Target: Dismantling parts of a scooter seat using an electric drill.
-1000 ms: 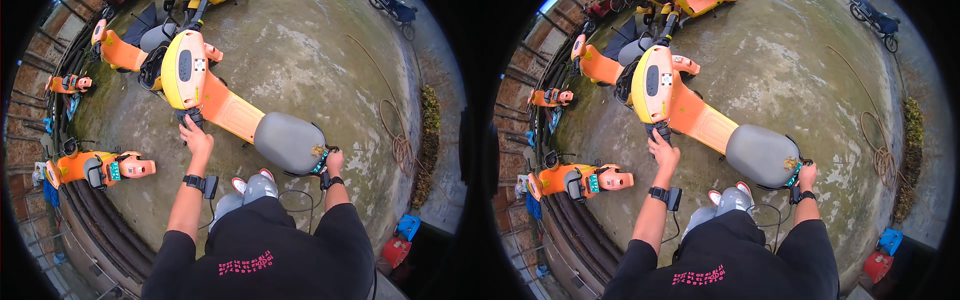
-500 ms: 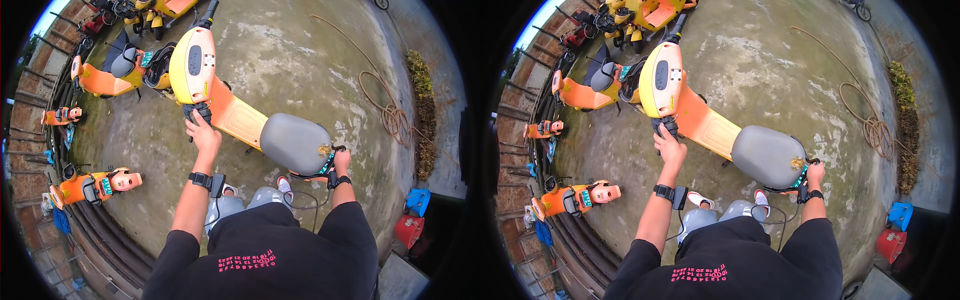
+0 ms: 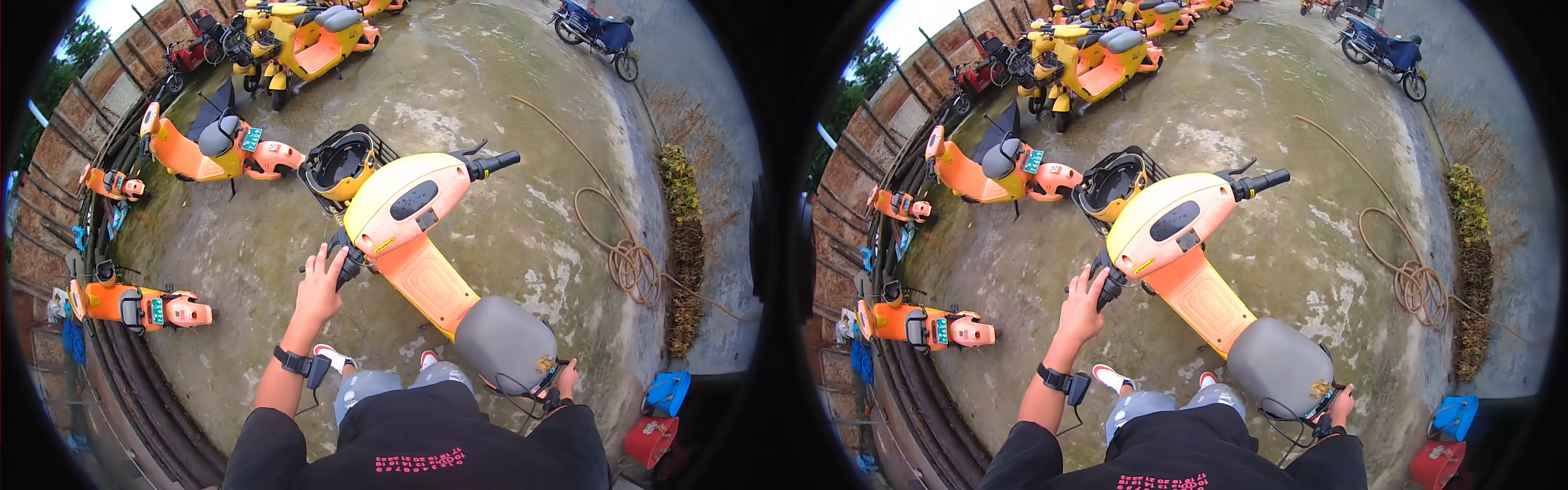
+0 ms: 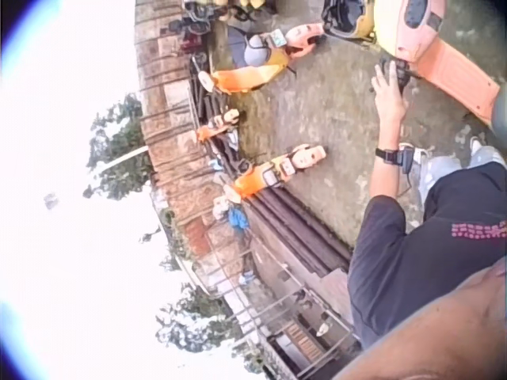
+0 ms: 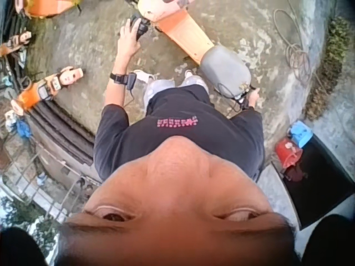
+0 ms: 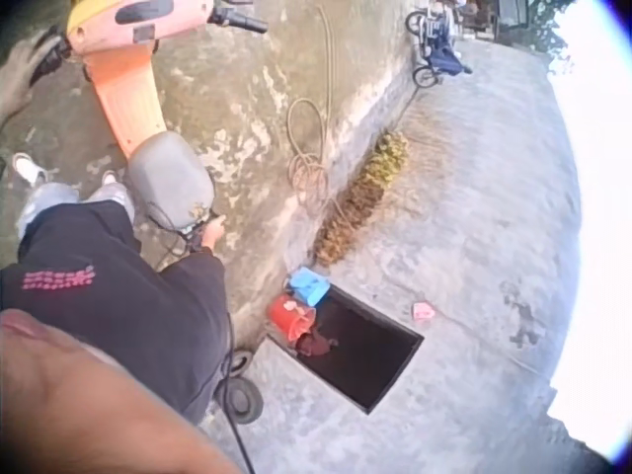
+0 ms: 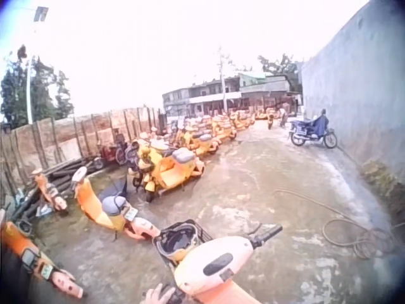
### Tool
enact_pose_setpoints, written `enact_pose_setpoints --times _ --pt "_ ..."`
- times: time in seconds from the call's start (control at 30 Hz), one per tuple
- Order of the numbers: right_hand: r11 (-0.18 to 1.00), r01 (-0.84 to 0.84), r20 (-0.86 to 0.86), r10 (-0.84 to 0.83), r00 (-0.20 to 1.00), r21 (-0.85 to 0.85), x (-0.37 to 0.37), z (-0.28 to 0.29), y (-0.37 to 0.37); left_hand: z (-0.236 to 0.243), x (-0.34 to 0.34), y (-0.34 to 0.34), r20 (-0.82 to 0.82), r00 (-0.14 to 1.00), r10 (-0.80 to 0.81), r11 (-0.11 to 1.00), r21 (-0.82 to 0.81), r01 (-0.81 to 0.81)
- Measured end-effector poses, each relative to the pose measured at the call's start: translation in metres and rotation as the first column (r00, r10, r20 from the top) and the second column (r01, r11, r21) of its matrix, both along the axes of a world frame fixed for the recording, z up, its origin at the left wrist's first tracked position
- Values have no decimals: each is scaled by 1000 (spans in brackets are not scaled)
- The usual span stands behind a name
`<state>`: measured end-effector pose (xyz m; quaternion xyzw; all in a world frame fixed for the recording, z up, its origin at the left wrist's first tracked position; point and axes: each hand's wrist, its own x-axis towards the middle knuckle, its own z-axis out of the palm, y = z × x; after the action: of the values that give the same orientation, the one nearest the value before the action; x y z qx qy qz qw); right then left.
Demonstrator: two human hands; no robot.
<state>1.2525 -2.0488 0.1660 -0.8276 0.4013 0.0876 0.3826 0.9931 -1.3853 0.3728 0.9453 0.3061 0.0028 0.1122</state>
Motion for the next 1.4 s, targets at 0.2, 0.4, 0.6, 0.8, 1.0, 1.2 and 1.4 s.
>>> enact_pose_setpoints --times 0.2,0.4,0.6,0.8,1.0,1.2,1.4 --pt "942 -99 14 109 994 -320 -31 9 -40 19 3 62 41 996 -83 938 342 64" --pt "917 -208 -120 177 977 -340 -38 17 -33 21 36 108 -19 992 -126 922 365 125" --pt "511 -751 -592 474 652 -417 -9 20 35 9 90 186 27 977 -211 899 397 184" --pt "544 -712 -647 356 675 -443 30 -3 132 -8 181 306 84 955 -284 883 410 226" --pt "908 -89 -39 80 996 -409 61 -28 243 -28 276 419 127 946 -298 888 401 226" --pt "942 55 13 -53 999 -332 103 -30 355 -36 378 515 168 939 -302 893 394 217" --pt "883 140 -3 -158 987 -448 160 -28 483 -39 492 615 140 910 -389 861 407 306"
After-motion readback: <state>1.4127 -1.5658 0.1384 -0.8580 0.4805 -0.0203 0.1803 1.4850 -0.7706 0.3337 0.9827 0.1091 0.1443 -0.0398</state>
